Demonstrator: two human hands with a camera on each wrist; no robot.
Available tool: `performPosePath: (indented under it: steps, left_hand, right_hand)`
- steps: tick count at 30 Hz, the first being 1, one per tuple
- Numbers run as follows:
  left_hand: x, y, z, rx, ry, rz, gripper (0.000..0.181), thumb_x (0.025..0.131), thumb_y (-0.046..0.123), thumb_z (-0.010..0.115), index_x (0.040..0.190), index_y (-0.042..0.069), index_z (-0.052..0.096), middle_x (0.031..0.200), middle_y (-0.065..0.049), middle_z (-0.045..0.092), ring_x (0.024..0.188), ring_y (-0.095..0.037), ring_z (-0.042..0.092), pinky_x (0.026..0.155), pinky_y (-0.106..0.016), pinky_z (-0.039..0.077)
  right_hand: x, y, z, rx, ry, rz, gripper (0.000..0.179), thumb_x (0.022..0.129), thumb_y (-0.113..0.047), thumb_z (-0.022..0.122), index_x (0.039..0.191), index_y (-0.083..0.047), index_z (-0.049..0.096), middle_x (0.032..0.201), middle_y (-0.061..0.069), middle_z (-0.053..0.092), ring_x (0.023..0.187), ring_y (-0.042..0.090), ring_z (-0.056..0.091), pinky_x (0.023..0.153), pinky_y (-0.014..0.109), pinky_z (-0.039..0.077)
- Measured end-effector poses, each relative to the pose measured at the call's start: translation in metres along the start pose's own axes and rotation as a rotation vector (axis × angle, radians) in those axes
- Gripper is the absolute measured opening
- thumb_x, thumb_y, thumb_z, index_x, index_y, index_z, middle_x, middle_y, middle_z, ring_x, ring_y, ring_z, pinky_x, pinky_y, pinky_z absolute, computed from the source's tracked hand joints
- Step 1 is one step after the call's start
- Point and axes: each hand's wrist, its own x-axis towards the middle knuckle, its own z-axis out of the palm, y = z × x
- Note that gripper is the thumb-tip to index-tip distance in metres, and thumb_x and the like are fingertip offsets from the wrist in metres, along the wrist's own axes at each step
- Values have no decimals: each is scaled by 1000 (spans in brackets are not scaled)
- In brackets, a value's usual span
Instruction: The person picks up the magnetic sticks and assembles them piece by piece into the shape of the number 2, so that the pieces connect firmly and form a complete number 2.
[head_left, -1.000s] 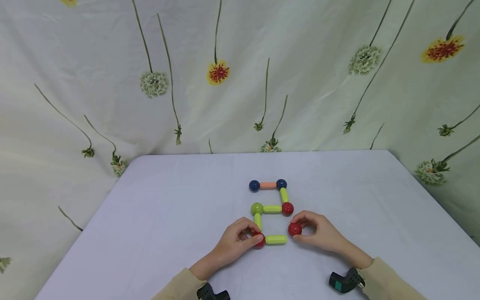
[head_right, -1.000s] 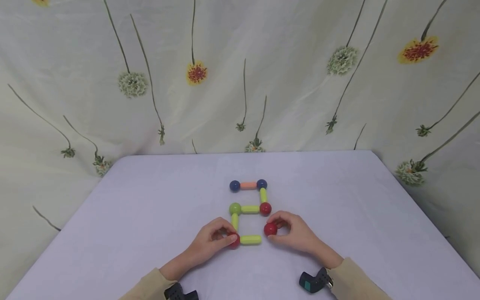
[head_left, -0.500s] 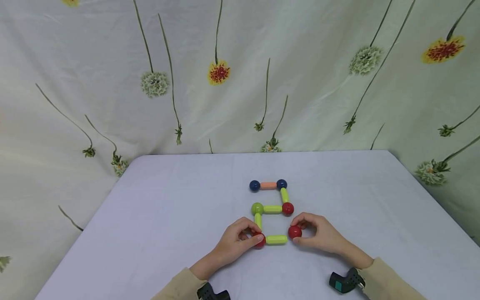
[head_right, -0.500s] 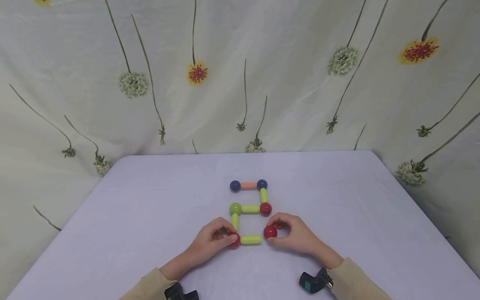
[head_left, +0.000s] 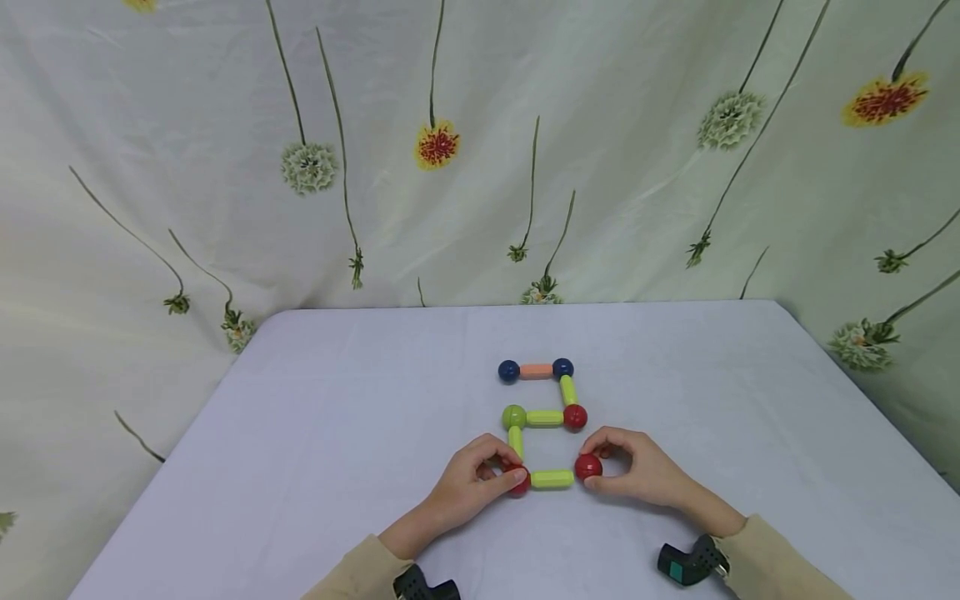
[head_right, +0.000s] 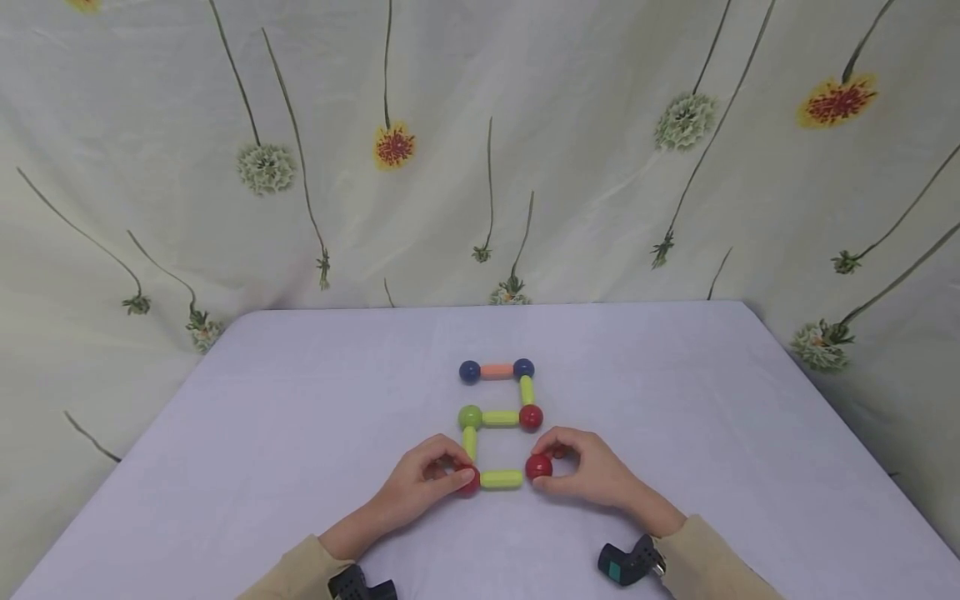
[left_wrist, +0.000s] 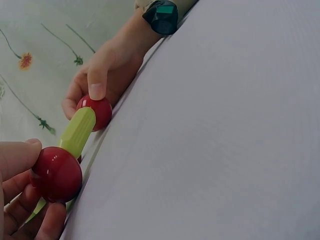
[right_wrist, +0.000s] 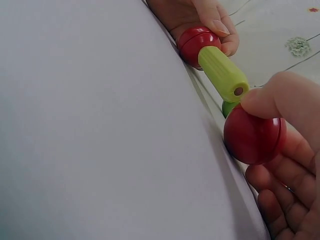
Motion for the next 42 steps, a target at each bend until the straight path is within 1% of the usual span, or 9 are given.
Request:
performPosePath:
  steps: [7, 15, 42]
  left_hand:
    - [0, 0, 0, 4, 1, 8, 12, 88, 11, 66, 96, 3, 65, 93, -4, 60, 85, -10, 54, 67, -21, 44]
    - [0, 1, 0, -1, 0, -3, 11, 88, 11, 66, 96, 3, 65, 93, -4, 60, 85, -11, 54, 67, -21, 44]
    - [0, 1, 1, -6, 7, 1, 11, 87, 11, 67, 95, 4, 65, 93, -3, 60, 85, -11, 55, 67, -21, 45]
  right_hand:
    - [0, -1, 0, 6, -12, -3, 26, 77, -21, 77, 100, -19, 63, 94, -10, 64, 89, 11, 54, 80, 26, 46]
    - [-1, -1, -1, -4, -10, 2, 27, 77, -24, 78, 99, -21, 63, 93, -10, 63, 89, 11, 54, 80, 27, 45]
    - [-1, -2, -1, 18, -27, 1, 26, 77, -28, 78, 97, -22, 62, 93, -9, 64, 90, 12, 53, 82, 27, 43]
